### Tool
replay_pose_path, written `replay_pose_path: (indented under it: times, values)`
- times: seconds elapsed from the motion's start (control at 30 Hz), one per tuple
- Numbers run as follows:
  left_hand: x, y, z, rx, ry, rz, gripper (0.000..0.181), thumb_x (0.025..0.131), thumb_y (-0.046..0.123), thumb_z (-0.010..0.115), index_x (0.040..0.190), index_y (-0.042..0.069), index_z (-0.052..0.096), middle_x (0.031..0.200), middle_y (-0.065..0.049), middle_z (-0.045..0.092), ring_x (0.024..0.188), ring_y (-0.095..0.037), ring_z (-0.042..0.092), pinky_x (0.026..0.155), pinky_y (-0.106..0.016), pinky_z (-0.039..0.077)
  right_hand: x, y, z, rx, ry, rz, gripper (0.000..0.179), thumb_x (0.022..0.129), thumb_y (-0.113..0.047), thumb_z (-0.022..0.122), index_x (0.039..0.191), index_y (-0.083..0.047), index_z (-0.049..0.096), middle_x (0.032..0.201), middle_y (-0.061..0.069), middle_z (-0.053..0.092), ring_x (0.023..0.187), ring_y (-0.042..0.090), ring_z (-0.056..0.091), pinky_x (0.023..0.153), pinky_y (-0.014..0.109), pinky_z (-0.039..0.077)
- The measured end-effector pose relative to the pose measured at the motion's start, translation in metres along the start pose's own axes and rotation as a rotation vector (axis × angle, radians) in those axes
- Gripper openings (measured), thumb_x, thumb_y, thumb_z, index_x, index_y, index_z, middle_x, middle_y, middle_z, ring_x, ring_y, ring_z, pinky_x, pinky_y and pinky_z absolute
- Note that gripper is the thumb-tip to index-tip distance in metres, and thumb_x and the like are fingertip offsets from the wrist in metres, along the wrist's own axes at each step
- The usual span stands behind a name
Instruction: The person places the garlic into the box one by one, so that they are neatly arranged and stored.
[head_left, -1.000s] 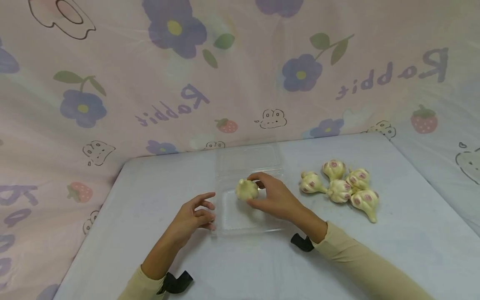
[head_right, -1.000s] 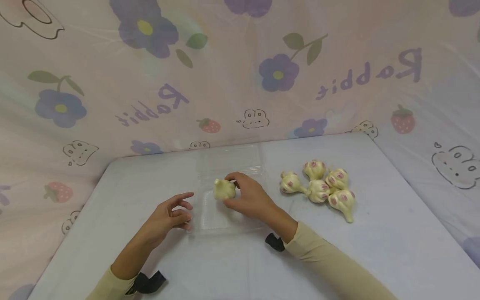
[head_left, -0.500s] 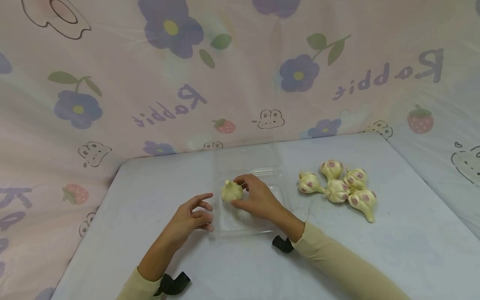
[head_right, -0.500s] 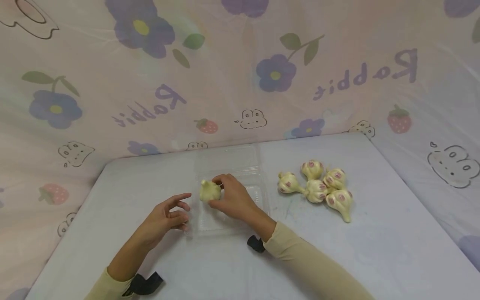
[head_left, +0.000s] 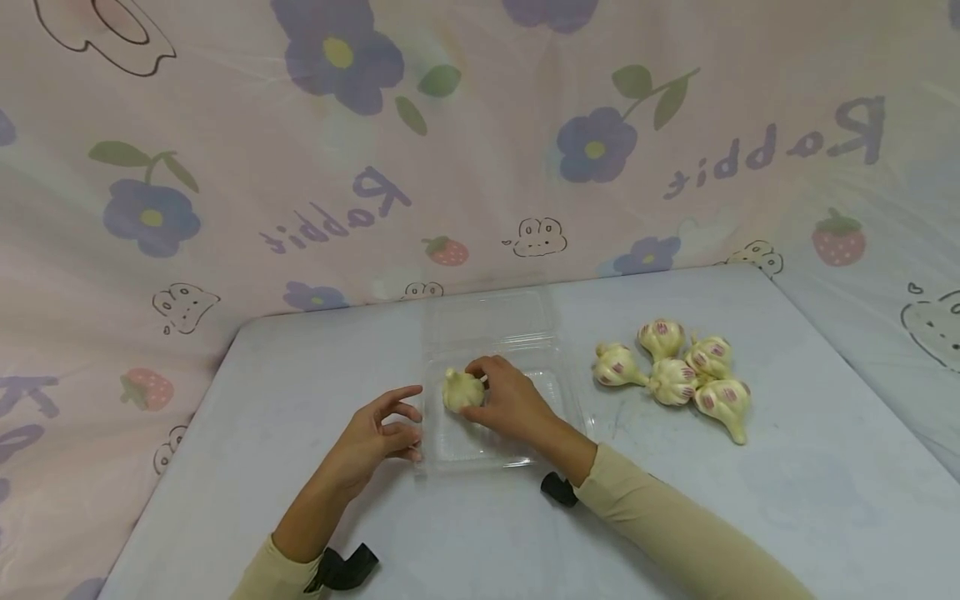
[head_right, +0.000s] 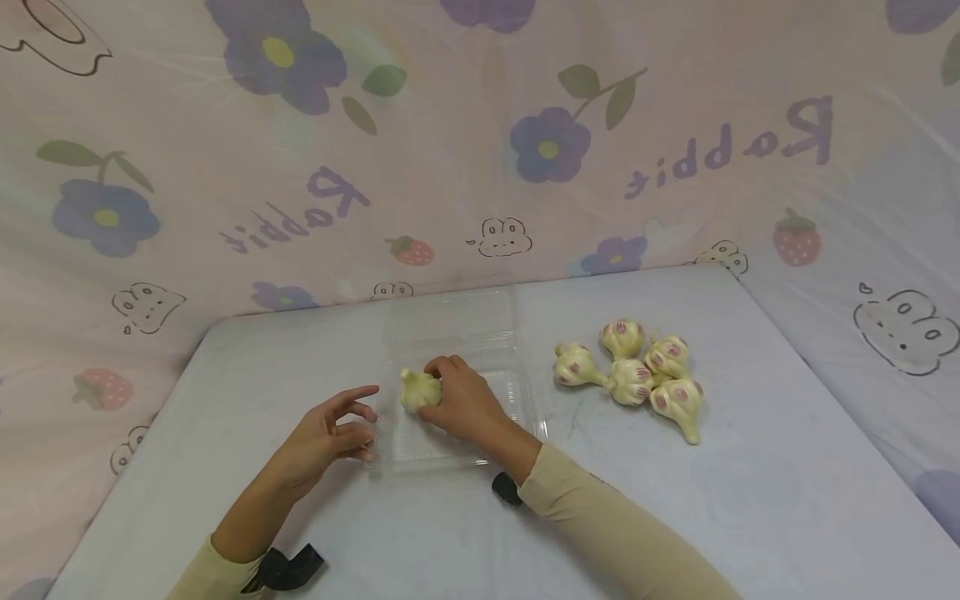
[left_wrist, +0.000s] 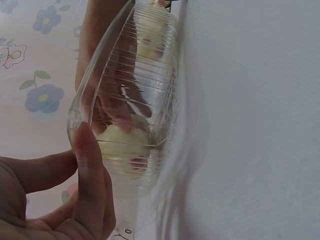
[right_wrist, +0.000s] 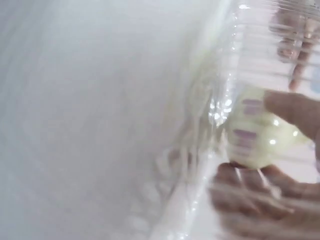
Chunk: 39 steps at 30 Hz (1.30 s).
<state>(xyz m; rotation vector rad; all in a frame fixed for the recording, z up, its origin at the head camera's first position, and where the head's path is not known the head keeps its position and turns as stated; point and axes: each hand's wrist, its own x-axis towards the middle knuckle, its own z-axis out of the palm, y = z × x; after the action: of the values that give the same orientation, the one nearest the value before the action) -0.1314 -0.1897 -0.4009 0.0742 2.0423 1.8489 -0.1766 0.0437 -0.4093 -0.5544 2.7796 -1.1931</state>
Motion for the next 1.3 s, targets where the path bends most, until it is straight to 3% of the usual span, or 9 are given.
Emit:
replay_pose_path:
  times: [0.5, 0.6, 0.77, 0.9, 1.1, 1.3]
  values:
    - [-0.0026, -0.0006, -0.0001, 0.007, -0.016, 0.021, 0.067, 0.091, -0.005, 0.064, 0.151, 0.005, 0.036, 0.113, -0.010, 0.048, 0.078, -0.014, 0.065, 0.071, -0.030, 0.062, -0.0016, 0.0009, 0.0031, 0.010, -0.010, -0.023, 0.045, 0.082, -0.018, 0.082, 0.120, -0.010, 0.059, 0.105, 0.005, 0.060, 0.086, 0.013, 0.064, 0.074, 0.027, 0.055]
    - [-0.0025, -0.0001, -0.0001, 0.008, -0.013, 0.024, 0.067, 0.091, -0.005, 0.064, 0.151, 0.005, 0.037, 0.113, -0.010, 0.048, 0.078, -0.013, 0.065, 0.071, -0.030, 0.062, -0.0004, 0.0014, 0.0044, -0.028, 0.011, -0.035, 0.049, 0.081, -0.019, 0.083, 0.122, -0.012, 0.058, 0.110, 0.005, 0.060, 0.093, 0.017, 0.065, 0.077, 0.031, 0.057]
    - [-0.0024, 0.0004, -0.0004, 0.007, -0.013, 0.026, 0.067, 0.091, -0.006, 0.063, 0.151, 0.003, 0.036, 0.112, -0.011, 0.048, 0.077, -0.012, 0.065, 0.070, -0.029, 0.062, 0.0013, 0.0018, 0.0047, -0.054, -0.005, -0.105, 0.054, 0.082, -0.015, 0.082, 0.131, -0.017, 0.058, 0.134, 0.005, 0.057, 0.120, 0.026, 0.061, 0.098, 0.043, 0.054]
    - [-0.0017, 0.0007, -0.0001, 0.006, -0.012, 0.027, 0.067, 0.091, -0.006, 0.063, 0.151, 0.002, 0.035, 0.112, -0.011, 0.048, 0.077, -0.012, 0.065, 0.070, -0.029, 0.062, 0.0011, 0.0015, 0.0036, -0.040, -0.037, -0.153, 0.051, 0.084, -0.007, 0.078, 0.131, -0.014, 0.060, 0.133, 0.006, 0.059, 0.117, 0.025, 0.063, 0.098, 0.044, 0.054]
    - [-0.0025, 0.0023, 0.0007, 0.014, -0.001, 0.013, 0.066, 0.091, -0.006, 0.062, 0.151, 0.003, 0.036, 0.112, -0.010, 0.048, 0.077, -0.012, 0.064, 0.070, -0.029, 0.062, 0.0015, -0.0007, 0.0034, -0.020, -0.007, -0.072, 0.043, 0.084, -0.009, 0.077, 0.124, -0.014, 0.062, 0.122, 0.007, 0.061, 0.102, 0.021, 0.068, 0.085, 0.037, 0.058]
    - [-0.0035, 0.0034, 0.0015, 0.012, 0.009, 0.006, 0.066, 0.091, -0.007, 0.062, 0.151, 0.002, 0.036, 0.112, -0.011, 0.048, 0.076, -0.011, 0.063, 0.070, -0.028, 0.062, 0.0015, -0.0023, 0.0044, -0.018, 0.018, -0.033, 0.040, 0.084, -0.016, 0.079, 0.121, -0.014, 0.063, 0.118, 0.006, 0.062, 0.098, 0.020, 0.069, 0.082, 0.036, 0.058]
